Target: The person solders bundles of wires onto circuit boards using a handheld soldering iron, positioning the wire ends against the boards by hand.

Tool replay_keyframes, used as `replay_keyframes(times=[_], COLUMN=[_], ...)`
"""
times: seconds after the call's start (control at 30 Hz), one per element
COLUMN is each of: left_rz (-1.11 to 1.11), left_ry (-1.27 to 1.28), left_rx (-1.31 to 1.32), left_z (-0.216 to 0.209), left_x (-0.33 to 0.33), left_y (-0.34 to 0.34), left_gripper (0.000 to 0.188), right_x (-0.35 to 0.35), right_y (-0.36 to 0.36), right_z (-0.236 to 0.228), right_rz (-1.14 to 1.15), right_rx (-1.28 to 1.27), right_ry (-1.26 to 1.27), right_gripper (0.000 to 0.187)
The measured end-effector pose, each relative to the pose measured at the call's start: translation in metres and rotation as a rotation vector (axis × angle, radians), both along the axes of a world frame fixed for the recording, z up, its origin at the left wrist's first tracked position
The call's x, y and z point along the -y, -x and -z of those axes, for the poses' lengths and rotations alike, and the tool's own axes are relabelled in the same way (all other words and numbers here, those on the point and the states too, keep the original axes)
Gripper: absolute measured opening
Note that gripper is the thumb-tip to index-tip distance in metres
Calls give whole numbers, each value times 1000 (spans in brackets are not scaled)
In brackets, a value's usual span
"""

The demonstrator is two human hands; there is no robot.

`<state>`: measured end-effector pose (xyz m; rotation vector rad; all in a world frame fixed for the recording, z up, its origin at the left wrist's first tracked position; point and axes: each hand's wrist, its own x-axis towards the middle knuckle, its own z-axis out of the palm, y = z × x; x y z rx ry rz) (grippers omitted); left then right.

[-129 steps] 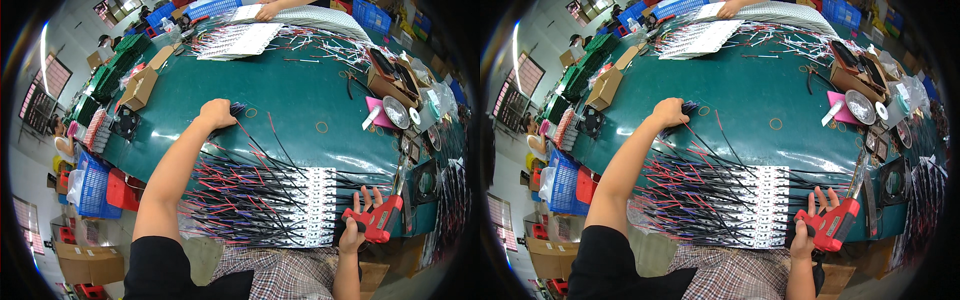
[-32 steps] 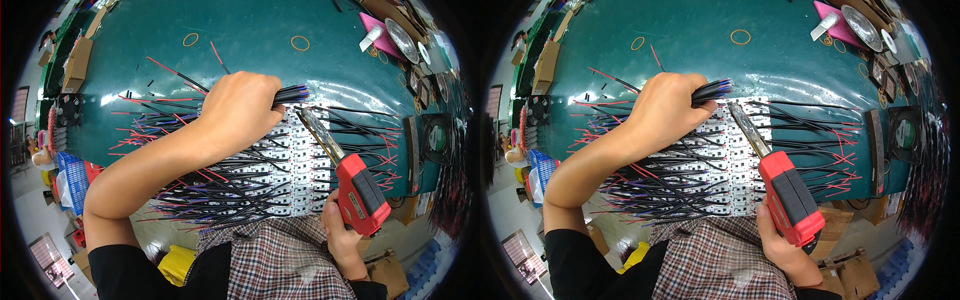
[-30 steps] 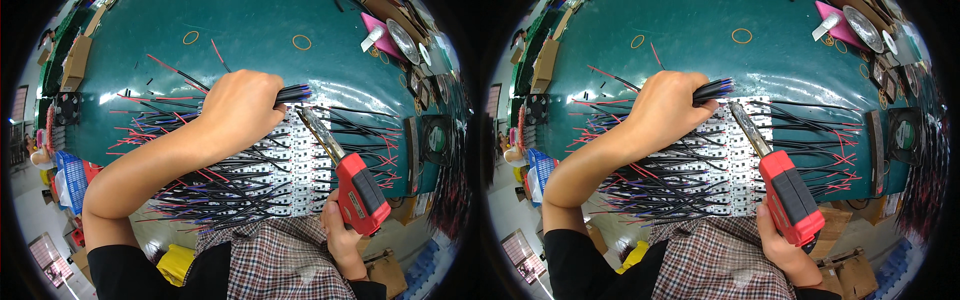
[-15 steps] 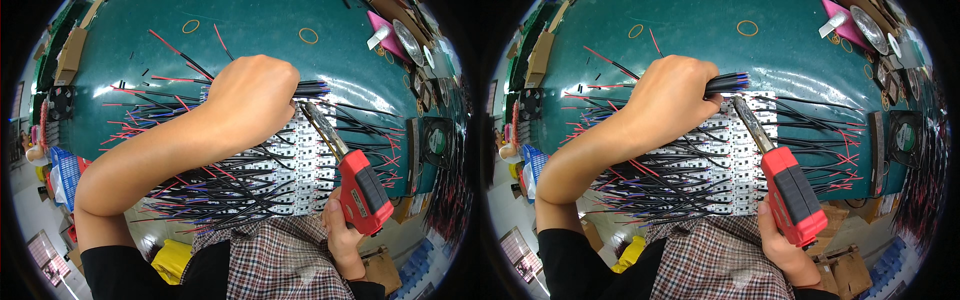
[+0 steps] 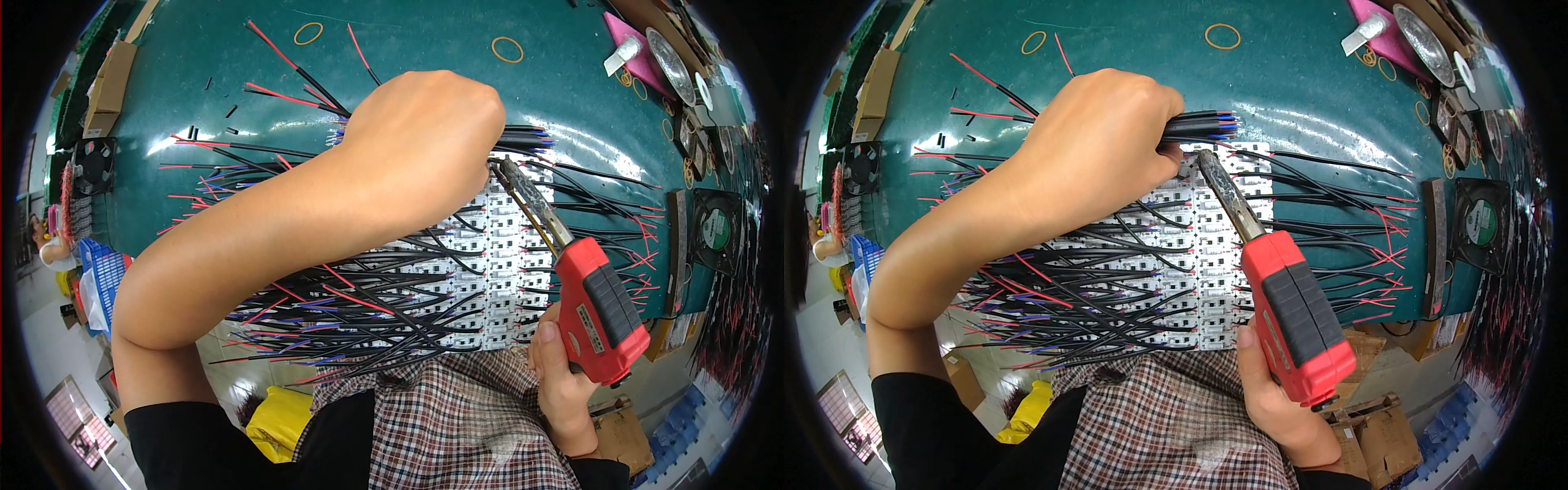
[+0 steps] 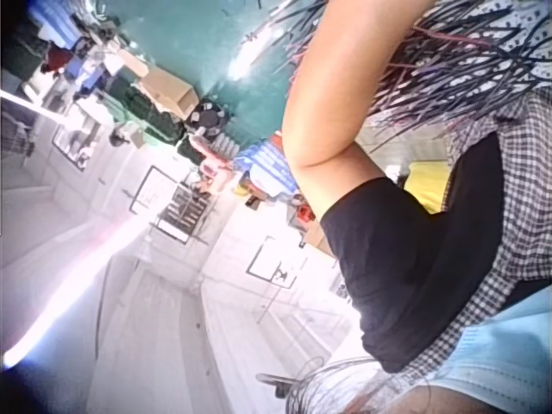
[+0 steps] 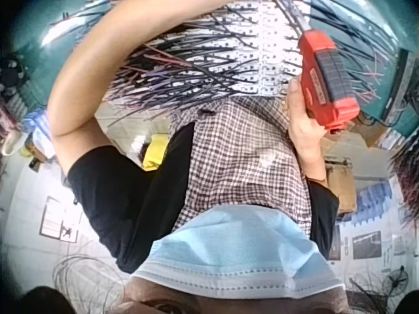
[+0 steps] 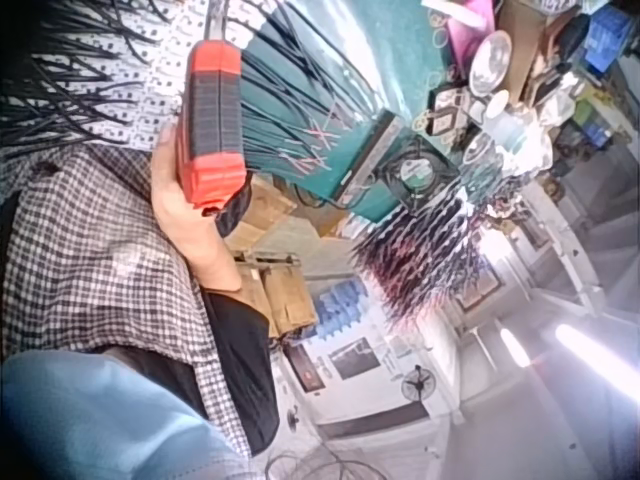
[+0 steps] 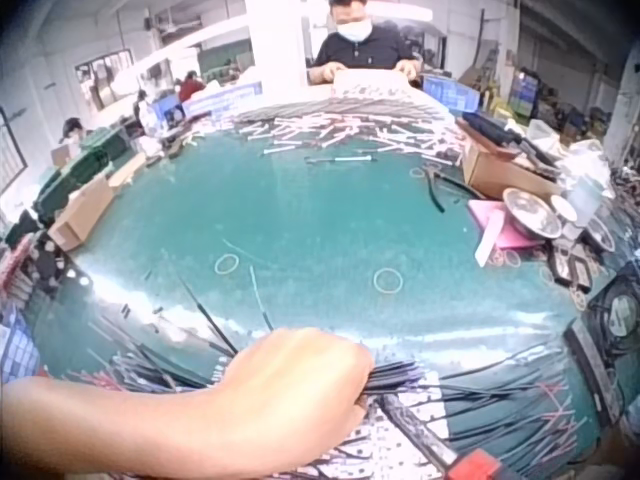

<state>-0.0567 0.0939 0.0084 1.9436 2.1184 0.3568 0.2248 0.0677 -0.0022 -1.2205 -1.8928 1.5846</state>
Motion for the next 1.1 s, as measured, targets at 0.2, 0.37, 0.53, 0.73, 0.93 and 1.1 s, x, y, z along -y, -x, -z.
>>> replay_keyframes(times=[0.2, 0.37, 0.53, 0.73, 0.93, 1.1], left_rz=[2, -15, 31, 48, 49, 68], left_ry=[16, 19, -3, 24, -3, -11], left_rx=[14, 1, 60, 115, -13, -53], left_z=[0, 1, 2, 1, -1, -5], left_x=[-2, -3, -6, -9, -2, -2], left_y=[-1, 0, 9, 13, -3, -5], left_gripper=[15, 14, 12, 12, 12, 13], right_x=[5, 5, 6, 6, 7, 11], right_y=[-9, -14, -14, -9, -12, -9], right_z=[3, -2, 5, 2, 7, 6], right_rz=[50, 11, 15, 36, -47, 0], right_rx=[-16, -16, -15, 2, 21, 24], right_ry=[-11, 100, -10, 74, 72, 85], right_gripper=[34, 37, 29, 28, 24, 17])
